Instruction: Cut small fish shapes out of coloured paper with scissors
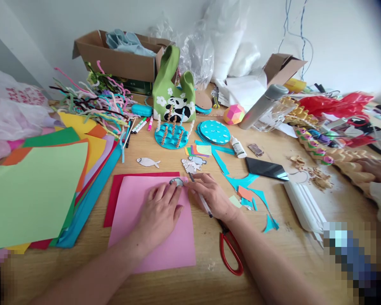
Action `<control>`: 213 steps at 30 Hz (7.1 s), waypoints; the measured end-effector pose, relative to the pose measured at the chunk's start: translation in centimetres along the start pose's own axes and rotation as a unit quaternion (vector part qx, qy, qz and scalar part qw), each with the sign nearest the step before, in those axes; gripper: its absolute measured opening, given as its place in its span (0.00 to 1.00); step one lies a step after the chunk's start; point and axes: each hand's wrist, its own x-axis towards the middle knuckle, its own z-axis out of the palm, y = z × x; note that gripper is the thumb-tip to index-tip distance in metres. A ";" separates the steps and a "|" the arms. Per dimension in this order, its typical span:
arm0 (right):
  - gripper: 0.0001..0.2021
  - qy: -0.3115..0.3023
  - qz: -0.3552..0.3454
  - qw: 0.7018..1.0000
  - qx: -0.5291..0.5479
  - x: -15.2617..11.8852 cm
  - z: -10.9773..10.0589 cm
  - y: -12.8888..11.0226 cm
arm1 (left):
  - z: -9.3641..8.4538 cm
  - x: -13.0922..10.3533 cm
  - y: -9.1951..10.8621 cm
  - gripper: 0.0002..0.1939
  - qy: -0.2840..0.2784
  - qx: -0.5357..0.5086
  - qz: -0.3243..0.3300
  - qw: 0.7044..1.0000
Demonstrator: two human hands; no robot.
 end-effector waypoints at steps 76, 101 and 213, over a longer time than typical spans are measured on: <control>0.16 0.196 0.321 0.841 0.390 5.0 -0.6 -3.6 | 0.2 -0.1 -0.1 0.22 0.014 -0.001 0.002 1.000; 0.08 0.112 0.306 0.908 0.263 4.9 4.0 -1.6 | 0.1 0.1 0.0 0.22 0.000 -0.033 -0.010 0.999; 0.01 0.177 0.349 0.908 0.147 5.0 3.7 -0.2 | 0.2 1.3 0.2 0.22 -0.017 0.005 0.030 0.999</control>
